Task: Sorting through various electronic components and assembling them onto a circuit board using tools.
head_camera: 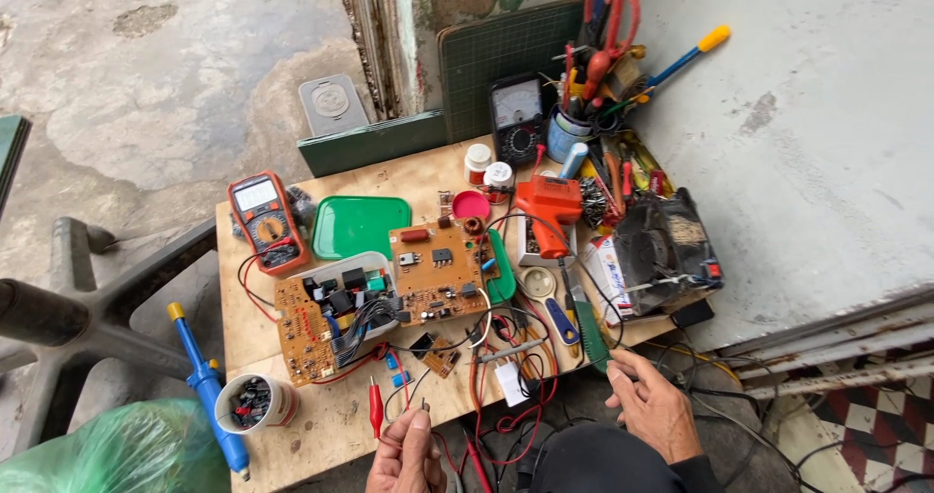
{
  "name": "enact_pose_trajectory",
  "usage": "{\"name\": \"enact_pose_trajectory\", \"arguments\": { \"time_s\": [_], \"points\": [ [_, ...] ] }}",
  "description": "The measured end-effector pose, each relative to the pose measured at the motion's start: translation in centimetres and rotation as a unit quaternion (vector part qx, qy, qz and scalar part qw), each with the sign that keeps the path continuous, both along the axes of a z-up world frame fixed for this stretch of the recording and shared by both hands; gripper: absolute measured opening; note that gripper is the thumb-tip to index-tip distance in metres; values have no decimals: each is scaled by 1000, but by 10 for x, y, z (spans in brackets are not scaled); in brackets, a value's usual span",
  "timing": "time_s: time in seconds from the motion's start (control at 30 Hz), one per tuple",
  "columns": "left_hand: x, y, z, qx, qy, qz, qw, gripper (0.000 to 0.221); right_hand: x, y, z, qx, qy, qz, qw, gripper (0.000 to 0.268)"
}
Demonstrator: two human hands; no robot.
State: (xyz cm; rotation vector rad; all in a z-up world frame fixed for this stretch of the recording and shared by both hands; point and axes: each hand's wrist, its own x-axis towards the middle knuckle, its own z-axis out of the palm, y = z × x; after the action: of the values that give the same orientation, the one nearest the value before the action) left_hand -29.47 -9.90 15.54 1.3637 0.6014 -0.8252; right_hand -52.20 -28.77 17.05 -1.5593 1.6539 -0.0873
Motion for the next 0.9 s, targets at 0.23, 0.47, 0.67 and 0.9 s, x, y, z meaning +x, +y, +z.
{"name": "enact_pose_trajectory", "arguments": {
  "time_s": [0.23, 0.47, 0.67, 0.9],
  "points": [
    [-37, -21, 55, -63, -46, -30, 996, 24, -57, -12, 15, -20, -102, -92, 990, 42],
    [-64, -6, 17, -148, -141, -14, 979, 19, -58, -57, -104, -30, -129, -130, 983, 37],
    [-53, -4, -13, -102, -182, -28, 978, 23, -40, -60, -161, 87, -283, -230, 927, 56],
    [-41, -14, -10, -45, -139, -70, 987, 28, -22, -50, -165, 48, -270, -219, 936, 43]
  ]
}}
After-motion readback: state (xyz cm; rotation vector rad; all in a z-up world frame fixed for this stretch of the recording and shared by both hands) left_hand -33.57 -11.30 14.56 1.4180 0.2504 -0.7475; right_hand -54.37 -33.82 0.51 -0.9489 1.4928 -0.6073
